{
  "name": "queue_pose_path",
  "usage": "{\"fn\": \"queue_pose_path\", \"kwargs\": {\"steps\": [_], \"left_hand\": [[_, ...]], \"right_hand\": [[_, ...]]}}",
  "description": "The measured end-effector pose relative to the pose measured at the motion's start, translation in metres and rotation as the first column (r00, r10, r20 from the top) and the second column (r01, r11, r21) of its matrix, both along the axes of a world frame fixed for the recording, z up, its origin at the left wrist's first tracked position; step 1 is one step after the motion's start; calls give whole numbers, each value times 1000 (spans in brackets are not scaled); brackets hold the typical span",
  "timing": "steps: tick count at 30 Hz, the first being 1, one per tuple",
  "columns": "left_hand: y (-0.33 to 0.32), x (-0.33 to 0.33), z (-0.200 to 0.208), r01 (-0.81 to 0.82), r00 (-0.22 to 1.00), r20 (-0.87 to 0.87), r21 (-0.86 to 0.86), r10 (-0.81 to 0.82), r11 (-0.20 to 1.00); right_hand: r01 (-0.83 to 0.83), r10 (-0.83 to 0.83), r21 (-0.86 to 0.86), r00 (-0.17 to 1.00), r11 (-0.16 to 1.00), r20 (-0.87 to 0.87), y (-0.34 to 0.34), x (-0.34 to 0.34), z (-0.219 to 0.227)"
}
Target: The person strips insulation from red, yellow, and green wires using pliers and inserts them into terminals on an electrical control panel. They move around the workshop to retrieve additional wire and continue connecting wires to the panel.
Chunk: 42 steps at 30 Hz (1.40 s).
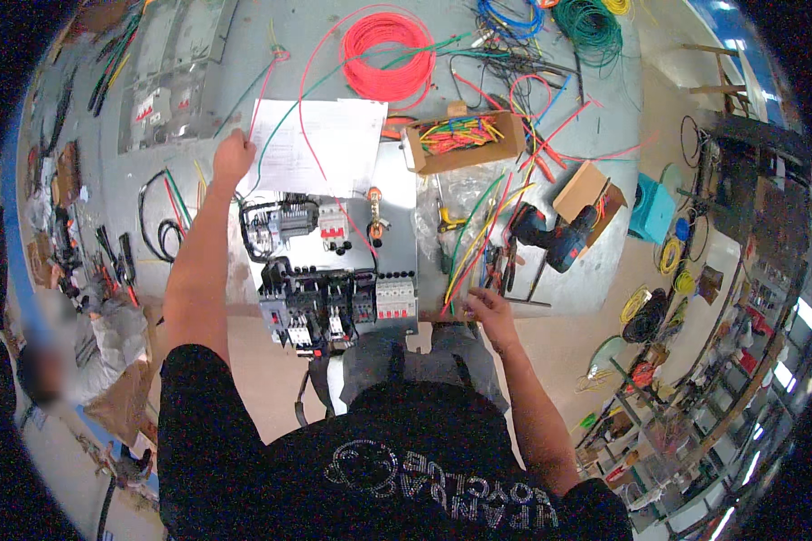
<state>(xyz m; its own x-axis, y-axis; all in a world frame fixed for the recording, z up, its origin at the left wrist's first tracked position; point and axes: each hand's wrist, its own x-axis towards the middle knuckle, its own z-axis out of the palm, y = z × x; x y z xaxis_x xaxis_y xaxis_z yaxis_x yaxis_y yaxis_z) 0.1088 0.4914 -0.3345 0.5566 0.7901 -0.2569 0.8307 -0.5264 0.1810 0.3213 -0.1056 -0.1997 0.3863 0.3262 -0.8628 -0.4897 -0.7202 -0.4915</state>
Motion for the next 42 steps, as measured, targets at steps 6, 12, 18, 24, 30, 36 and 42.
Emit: {"fn": "queue_pose_path", "kwargs": {"steps": [6,12,18,24,30,36,42], "left_hand": [[-6,-37,70,-223,617,266,-844,741,488],[-60,-77,125,-172,382,472,-808,795,563],[-232,-29,213,-95,380,575,-755,724,649],[-477,17,188,-40,452,422,-871,786,490],[-515,13,192,45,471,220,-973,854,225],[-460,-17,191,-238,145,272,-924,951,300],[-423,-33,197,-160,207,344,-912,916,379]], "right_hand": [[-78,78,68,997,995,-7,22,-2,3],[-274,278,219,960,936,13,63,0,5],[-378,358,379,925,845,123,108,-6,57],[-556,502,444,830,703,244,110,-24,73],[-681,617,360,731,638,291,68,-26,67],[-866,727,294,500,405,472,47,-16,71],[-882,774,331,459,336,436,43,-9,84]]}}
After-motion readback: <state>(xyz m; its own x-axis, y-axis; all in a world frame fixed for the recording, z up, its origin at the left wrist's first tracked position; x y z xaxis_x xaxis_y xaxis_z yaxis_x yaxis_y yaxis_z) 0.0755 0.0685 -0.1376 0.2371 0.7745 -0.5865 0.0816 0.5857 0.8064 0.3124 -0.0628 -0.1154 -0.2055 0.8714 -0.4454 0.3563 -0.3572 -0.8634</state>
